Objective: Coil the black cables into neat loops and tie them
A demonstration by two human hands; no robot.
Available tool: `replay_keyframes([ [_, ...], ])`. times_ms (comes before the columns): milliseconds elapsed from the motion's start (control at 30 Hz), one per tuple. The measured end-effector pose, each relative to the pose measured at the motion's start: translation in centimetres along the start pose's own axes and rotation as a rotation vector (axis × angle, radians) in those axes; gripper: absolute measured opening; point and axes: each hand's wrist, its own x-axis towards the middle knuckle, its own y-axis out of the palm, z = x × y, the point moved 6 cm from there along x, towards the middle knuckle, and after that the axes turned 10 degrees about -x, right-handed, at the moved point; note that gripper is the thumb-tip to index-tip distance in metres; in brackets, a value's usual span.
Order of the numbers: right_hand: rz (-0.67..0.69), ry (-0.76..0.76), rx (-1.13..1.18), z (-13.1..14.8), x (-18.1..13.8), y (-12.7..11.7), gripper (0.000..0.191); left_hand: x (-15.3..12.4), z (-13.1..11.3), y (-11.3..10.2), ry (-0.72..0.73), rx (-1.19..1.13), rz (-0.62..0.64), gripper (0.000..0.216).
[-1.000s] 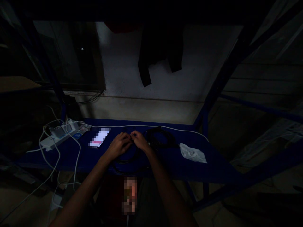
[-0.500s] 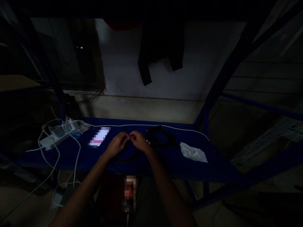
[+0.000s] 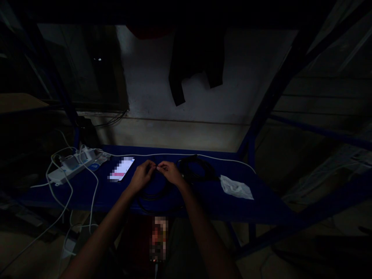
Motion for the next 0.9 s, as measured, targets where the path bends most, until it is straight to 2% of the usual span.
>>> replay_keyframes([
  [200, 0.002, 0.01, 0.053, -0.5, 0.1, 0.3, 0.033, 0.1, 0.3, -0.1, -0.021, 0.004, -0.036, 0.012],
  [500, 0.002, -0.026, -0.005, 0.5, -0.2, 0.1, 0.022, 0.2, 0.6, -0.3, -0.114, -0.057, -0.081, 0.009],
  [900, 0.015, -0.066, 0.02, 1.4, -0.4, 0.1, 0.023, 0.1, 0.3, -0.5, -0.043, -0.081, -0.094, 0.008],
])
